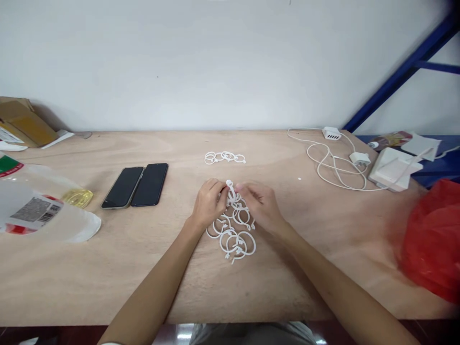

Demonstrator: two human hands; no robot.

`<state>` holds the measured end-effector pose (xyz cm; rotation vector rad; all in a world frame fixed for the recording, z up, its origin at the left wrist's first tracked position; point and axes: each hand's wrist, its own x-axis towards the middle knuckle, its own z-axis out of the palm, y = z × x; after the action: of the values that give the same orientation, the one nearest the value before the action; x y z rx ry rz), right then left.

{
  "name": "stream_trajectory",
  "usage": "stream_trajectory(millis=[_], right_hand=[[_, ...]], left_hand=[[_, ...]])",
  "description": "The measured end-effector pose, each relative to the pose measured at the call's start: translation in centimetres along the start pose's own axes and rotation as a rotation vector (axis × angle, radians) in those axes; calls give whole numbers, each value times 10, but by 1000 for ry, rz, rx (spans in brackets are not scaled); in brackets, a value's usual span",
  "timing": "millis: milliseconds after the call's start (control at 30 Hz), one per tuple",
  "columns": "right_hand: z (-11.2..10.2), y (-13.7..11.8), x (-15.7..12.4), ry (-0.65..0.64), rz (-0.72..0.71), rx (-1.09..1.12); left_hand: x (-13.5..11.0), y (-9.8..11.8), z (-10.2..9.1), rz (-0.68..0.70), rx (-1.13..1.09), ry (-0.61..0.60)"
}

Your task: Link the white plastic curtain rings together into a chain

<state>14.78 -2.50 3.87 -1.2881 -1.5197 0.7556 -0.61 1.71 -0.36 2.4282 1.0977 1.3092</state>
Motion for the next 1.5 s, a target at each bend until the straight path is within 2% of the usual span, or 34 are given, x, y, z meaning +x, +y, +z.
stream_trajectory(millis=[67, 133, 267, 333, 400, 500, 567, 633, 733, 833, 933, 1100, 1300, 1400, 1500], right_hand=[[-9, 16, 22, 151, -4, -111], [-16, 35, 50, 186, 8, -277], [-25, 66, 98, -70, 68, -673], [-29, 76, 111, -167, 91, -795], [-32, 82, 114, -194, 67, -837], [-36, 82, 107, -172, -13, -776], [-37, 74, 95, -162, -32, -634], [-35, 57, 80, -196, 35, -404], [-26, 26, 54, -329, 227, 7], [-13, 3, 34, -395, 297, 183], [-1, -4, 21, -400, 293, 192], [11, -2, 4, -268, 108, 56], [15, -9, -11, -234, -114, -27], [13, -10, -9, -236, -78, -7], [5, -1, 9, -196, 10, -13]], left_hand=[[0, 0, 0, 18, -25, -12], [-1, 0, 1, 49, -60, -24], [-2, -2, 1, 65, -76, -14], [-2, -3, 2, 61, -67, -3], [-2, -3, 2, 48, -52, 8], [-1, -2, 2, 11, -14, 18], [-1, -2, 3, -19, 16, 32], [0, -2, 3, -45, 38, 51], [0, -2, 3, -45, 42, 69], [0, -2, 2, -24, 30, 76], [-1, -1, 1, -8, 18, 58], [0, 0, -2, -33, -128, 39], [3, 1, -4, -228, -225, 87], [4, 1, -4, -236, -250, 79], [3, 0, -3, -237, -251, 44]])
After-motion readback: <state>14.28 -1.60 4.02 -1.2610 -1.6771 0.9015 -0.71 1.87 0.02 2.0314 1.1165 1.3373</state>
